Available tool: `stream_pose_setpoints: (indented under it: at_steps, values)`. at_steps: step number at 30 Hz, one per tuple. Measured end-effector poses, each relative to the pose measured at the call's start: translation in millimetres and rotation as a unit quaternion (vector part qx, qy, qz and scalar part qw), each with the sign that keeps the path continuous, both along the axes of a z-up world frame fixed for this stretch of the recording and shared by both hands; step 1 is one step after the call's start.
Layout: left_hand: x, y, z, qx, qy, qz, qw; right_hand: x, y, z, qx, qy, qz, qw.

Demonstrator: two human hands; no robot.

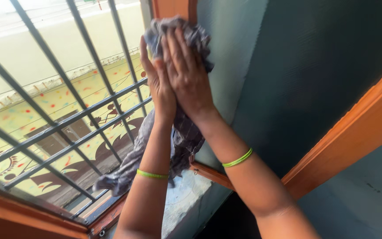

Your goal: The person wipes the metal bars and wooden frame of a window using a wet cloth. They systematically clean the vertical and horizontal bars and the surrounding frame, occasionally dipping the cloth into a nearby pitcher of water.

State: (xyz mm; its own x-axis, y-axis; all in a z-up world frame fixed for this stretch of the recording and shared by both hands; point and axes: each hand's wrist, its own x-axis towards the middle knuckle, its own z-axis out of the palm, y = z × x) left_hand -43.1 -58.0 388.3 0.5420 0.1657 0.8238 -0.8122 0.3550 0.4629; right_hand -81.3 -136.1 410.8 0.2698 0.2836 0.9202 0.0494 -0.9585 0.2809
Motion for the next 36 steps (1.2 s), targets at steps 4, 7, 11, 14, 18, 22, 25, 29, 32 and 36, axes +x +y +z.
stream_pose_setpoints:
  at_steps: [4,7,11,14,18,22,25,29,32,36]
  values:
    - [20,-5,-36,0.043,0.071,0.013,0.996,4,-7,-29,0.0,0.034,0.03,0.999]
    - [29,0,-69,0.115,0.047,0.181,0.976,-2,-5,-46,-0.006,0.048,0.035,0.998]
    - [20,12,-99,0.131,0.016,0.239,0.962,-14,3,-67,0.006,0.052,0.08,0.995]
    - [5,26,-108,0.166,0.053,0.238,0.955,-22,5,-79,0.045,0.084,0.153,0.984]
    - [-19,29,-87,0.146,0.127,0.212,0.958,-30,7,-63,0.122,0.058,0.26,0.956]
    - [-11,14,-24,0.072,0.057,0.254,0.963,-31,5,-13,0.147,-0.036,0.294,0.944]
    - [2,-2,10,0.043,-0.015,0.221,0.974,-16,-13,16,0.14,-0.035,0.206,0.968]
    - [22,-14,7,0.133,-0.096,0.302,0.939,1,-17,8,0.084,-0.058,0.114,0.988]
    - [37,-11,-11,0.154,-0.062,0.316,0.934,7,-15,-8,0.093,-0.04,0.096,0.99]
    - [48,-10,-35,0.141,-0.015,0.297,0.944,10,-12,-28,0.111,-0.021,0.099,0.989]
